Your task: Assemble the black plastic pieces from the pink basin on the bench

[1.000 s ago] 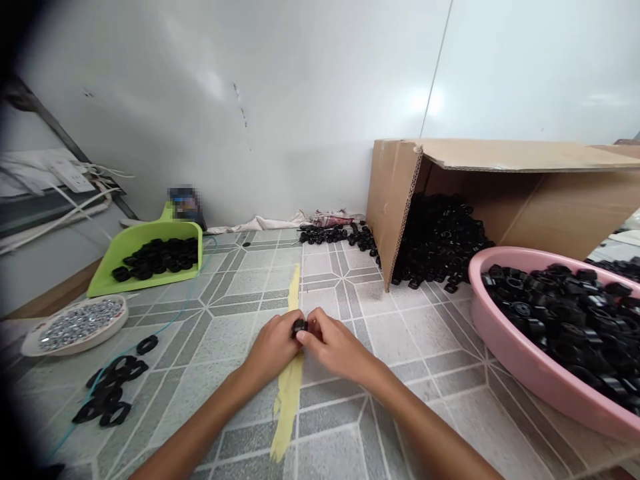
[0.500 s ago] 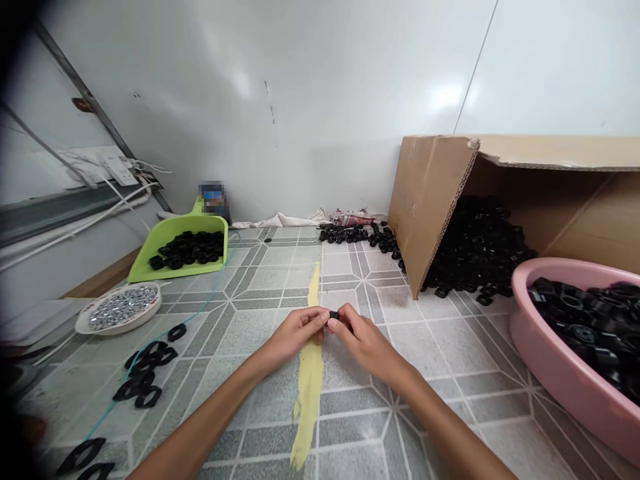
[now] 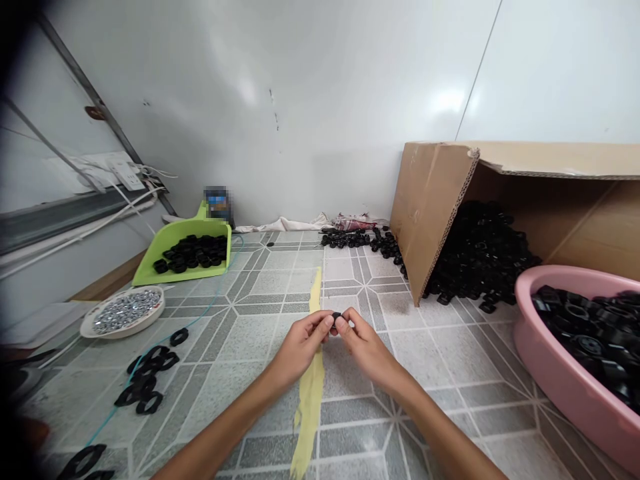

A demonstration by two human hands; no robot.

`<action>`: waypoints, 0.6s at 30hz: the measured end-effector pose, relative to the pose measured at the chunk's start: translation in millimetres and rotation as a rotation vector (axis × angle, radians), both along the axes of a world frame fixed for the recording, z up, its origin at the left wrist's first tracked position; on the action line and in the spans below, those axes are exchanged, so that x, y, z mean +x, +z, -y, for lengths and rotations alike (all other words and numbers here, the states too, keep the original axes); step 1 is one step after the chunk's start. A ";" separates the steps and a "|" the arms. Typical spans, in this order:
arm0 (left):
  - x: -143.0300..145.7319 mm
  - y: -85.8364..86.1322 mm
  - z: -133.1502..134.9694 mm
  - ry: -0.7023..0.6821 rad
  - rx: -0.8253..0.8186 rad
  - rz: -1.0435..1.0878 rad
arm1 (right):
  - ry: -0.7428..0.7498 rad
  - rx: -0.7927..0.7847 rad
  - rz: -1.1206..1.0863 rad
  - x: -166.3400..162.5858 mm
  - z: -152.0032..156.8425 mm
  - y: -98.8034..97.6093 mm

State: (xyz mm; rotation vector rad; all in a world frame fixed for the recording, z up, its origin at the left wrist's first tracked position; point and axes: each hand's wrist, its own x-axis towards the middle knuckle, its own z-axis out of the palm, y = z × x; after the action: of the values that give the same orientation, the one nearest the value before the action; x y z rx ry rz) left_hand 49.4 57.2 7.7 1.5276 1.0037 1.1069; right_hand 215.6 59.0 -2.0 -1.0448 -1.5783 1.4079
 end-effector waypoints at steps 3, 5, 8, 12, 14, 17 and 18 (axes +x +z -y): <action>2.9 -3.7 1.2 0.049 0.004 0.021 | -0.027 -0.009 -0.026 -2.1 -1.9 -1.0; 2.9 -3.7 2.1 0.062 0.002 0.022 | -0.041 0.020 -0.041 -3.5 -1.8 -0.3; -2.3 3.6 4.3 0.078 0.062 -0.084 | -0.028 0.014 -0.108 -4.7 0.3 2.1; -15.9 26.7 8.2 0.023 0.225 -0.353 | -0.043 -0.100 -0.262 -5.7 1.4 7.3; -21.6 40.2 8.7 -0.040 0.293 -0.508 | -0.082 -0.123 -0.301 -6.2 -0.6 12.8; -26.3 57.2 8.3 -0.041 0.360 -0.727 | -0.186 -0.081 -0.288 -1.5 1.3 27.4; -27.8 61.3 9.5 -0.024 0.370 -0.773 | -0.239 -0.054 -0.289 3.5 6.4 33.9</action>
State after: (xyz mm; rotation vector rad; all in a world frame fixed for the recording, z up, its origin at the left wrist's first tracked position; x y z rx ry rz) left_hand 21.7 47.7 69.1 2.3534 1.3205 0.6974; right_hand 219.1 52.6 31.9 -0.9758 -1.1738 1.3723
